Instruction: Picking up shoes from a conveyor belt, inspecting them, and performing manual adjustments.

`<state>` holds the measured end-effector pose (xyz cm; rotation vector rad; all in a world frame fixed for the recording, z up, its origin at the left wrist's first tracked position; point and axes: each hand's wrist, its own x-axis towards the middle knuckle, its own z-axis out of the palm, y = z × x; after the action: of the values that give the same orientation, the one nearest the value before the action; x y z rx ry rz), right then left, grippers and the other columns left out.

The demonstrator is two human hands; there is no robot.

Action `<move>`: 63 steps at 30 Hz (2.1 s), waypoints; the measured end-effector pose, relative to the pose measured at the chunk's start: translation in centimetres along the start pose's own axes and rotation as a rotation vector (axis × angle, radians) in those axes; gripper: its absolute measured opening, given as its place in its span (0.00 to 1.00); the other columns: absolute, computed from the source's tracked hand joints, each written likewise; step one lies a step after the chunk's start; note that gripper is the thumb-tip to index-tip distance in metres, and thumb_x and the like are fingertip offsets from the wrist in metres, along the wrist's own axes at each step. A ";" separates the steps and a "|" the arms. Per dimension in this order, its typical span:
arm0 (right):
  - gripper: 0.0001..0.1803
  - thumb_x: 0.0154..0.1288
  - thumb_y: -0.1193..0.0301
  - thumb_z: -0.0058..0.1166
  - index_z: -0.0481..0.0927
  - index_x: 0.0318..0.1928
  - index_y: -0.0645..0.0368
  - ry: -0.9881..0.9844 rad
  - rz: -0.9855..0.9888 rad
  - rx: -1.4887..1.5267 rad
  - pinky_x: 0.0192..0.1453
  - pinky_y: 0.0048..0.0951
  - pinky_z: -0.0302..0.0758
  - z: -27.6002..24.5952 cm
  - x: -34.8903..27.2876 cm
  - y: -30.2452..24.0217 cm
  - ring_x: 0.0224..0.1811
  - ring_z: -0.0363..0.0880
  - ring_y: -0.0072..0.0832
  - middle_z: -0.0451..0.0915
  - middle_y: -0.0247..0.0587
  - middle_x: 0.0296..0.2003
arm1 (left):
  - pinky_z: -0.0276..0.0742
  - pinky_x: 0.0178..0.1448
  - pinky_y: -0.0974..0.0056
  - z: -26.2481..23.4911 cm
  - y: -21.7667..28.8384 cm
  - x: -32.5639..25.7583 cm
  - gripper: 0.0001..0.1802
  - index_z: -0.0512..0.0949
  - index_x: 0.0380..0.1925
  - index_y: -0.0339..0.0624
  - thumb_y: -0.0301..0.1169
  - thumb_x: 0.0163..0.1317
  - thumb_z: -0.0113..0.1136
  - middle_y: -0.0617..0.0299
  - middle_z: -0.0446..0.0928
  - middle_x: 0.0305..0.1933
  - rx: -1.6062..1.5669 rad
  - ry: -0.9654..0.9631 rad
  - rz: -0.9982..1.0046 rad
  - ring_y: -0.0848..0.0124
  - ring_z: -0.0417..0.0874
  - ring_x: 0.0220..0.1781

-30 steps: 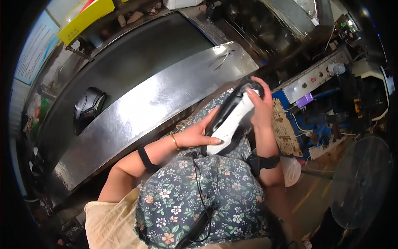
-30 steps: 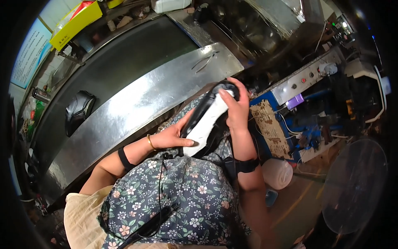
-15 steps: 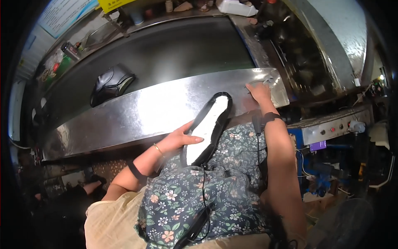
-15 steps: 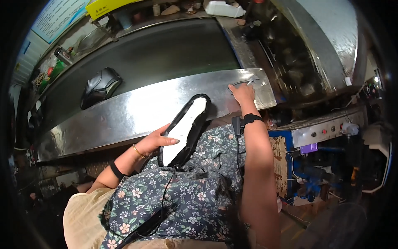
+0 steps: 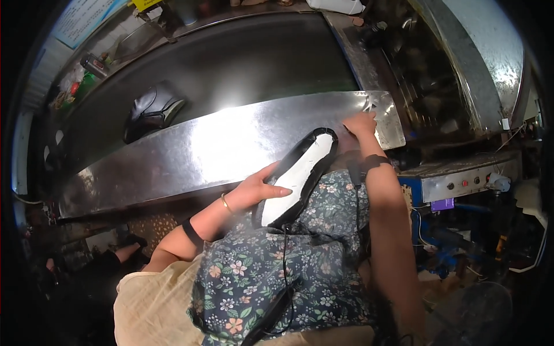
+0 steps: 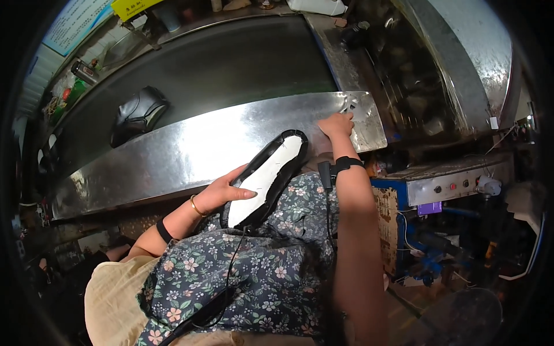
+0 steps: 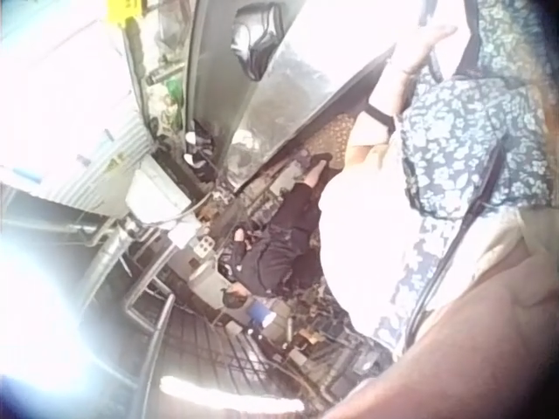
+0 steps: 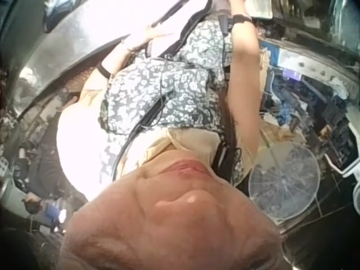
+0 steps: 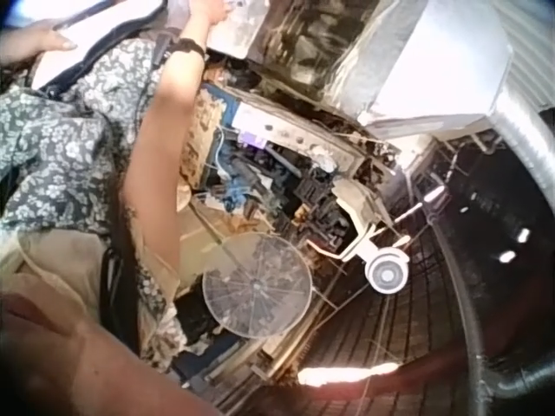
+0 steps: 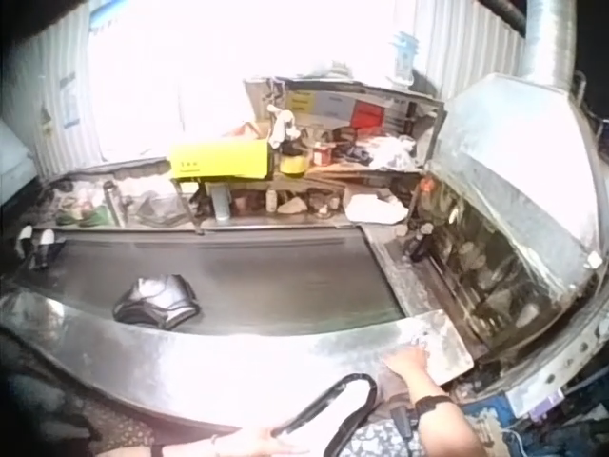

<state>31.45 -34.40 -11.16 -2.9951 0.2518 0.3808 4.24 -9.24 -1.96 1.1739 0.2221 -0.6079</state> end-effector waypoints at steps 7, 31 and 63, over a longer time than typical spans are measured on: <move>0.10 0.67 0.73 0.47 0.72 0.45 0.67 -0.559 -0.217 1.362 0.36 0.35 0.85 -7.0 -6.4 -0.4 0.32 0.79 0.32 0.79 0.46 0.39 | 0.70 0.66 0.64 -1.2 -1.5 -0.7 0.45 0.60 0.71 0.39 0.34 0.56 0.73 0.56 0.73 0.63 0.089 0.051 0.028 0.70 0.73 0.62; 0.20 0.79 0.56 0.39 0.70 0.37 0.60 -0.932 -0.539 0.462 0.25 0.26 0.68 -10.3 -21.2 1.4 0.20 0.70 0.20 0.74 0.33 0.24 | 0.68 0.69 0.63 -1.4 -1.7 1.0 0.51 0.55 0.73 0.35 0.36 0.55 0.75 0.52 0.70 0.66 0.197 0.002 0.023 0.67 0.73 0.65; 0.29 0.70 0.64 0.41 0.65 0.66 0.68 -0.296 -0.206 2.052 0.69 0.44 0.70 -6.4 -8.3 12.1 0.62 0.76 0.44 0.74 0.56 0.60 | 0.76 0.59 0.54 1.5 9.9 10.1 0.43 0.58 0.71 0.37 0.30 0.57 0.68 0.47 0.78 0.57 1.131 0.284 0.908 0.49 0.81 0.56</move>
<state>22.87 -45.84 -3.90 -0.9190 0.1198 0.2266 17.82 -11.52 1.77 2.2364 -0.4876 0.3371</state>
